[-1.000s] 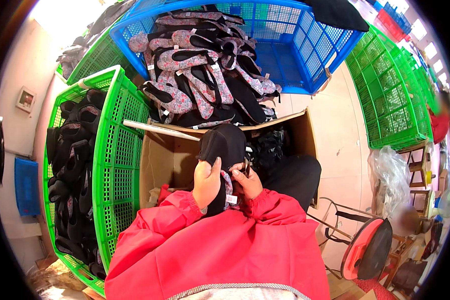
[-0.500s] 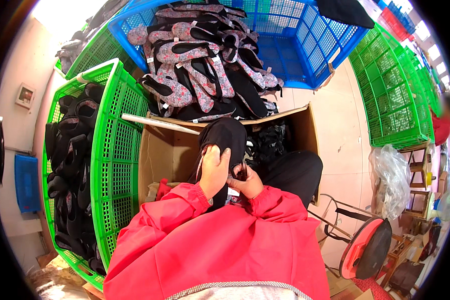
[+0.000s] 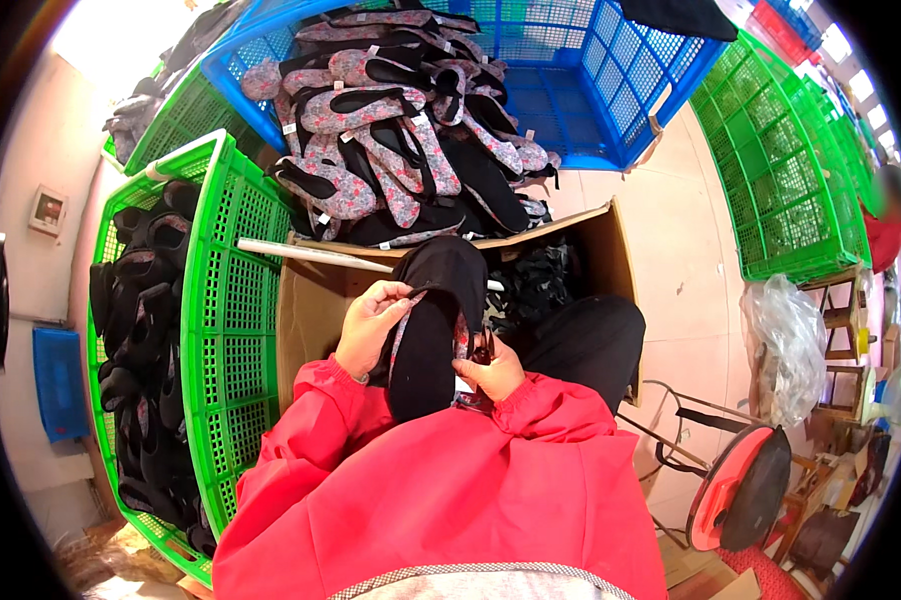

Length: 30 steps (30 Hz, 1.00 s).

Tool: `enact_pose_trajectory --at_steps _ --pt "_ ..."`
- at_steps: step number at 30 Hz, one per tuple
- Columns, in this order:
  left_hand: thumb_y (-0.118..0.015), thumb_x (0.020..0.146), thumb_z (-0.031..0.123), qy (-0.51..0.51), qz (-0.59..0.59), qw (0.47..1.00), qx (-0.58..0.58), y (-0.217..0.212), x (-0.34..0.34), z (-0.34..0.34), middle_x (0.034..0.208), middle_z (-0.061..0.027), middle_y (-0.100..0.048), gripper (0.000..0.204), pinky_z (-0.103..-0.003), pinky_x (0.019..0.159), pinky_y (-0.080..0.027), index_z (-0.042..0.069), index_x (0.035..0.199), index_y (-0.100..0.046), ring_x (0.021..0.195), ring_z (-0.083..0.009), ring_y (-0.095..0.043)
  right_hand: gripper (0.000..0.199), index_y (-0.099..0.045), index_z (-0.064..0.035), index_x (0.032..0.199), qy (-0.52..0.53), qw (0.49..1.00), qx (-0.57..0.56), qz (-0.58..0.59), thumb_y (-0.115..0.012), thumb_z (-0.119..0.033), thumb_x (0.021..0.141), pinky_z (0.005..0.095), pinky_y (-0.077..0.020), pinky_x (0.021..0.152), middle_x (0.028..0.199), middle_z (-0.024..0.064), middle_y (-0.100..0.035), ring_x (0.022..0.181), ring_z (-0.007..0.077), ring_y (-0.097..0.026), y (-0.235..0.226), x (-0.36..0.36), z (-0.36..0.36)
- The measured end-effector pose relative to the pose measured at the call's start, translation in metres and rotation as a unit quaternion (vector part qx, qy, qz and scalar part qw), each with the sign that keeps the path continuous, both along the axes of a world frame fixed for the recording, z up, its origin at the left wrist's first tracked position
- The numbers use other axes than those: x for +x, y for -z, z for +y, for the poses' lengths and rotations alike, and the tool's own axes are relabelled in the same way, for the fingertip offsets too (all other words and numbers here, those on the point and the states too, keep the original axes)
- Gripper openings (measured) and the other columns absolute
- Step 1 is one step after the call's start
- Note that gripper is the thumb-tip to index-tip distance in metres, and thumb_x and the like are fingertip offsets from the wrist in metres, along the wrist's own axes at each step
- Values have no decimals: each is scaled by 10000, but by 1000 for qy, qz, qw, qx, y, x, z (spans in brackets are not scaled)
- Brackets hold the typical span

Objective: The person sits on the floor and sews a patterned fabric upper onto a black slipper sole using a needle and thread. They repeatedly pull the thread through the fabric and sole to secure the upper, handling the slipper with both hands to adjust its position.

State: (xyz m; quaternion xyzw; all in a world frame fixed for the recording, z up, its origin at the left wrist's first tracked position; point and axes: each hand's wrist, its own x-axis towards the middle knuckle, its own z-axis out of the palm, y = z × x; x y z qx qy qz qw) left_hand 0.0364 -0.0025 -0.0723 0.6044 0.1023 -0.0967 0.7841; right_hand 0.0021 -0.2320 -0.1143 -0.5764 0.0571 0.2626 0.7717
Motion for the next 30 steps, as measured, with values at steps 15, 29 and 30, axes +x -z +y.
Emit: enact_pose_trajectory --at_steps 15,29,30 --pt "-692 704 -104 -134 -276 880 364 -16 -30 -18 786 -64 -509 234 -275 632 -429 28 828 -544 685 -174 -506 303 -600 -52 1018 -33 999 11 26 -751 55 778 229 -475 641 815 -27 -611 694 66 -564 8 -1 -4" --pt "-640 667 -121 -221 -279 818 452 -5 -39 -18 766 -91 -504 242 -308 568 -427 28 845 -573 620 -222 -496 223 -576 -68 890 -7 996 -66 -65 -757 -6 776 202 -396 619 769 -72 -516 676 28 -478 4 -5 -7" --pt "-645 683 -116 -221 -278 819 451 -5 -40 -18 763 -84 -501 235 -303 572 -422 34 848 -567 624 -209 -489 210 -574 -70 877 0 996 -67 -59 -747 -2 779 202 -395 618 762 -73 -516 672 29 -477 3 -5 -6"
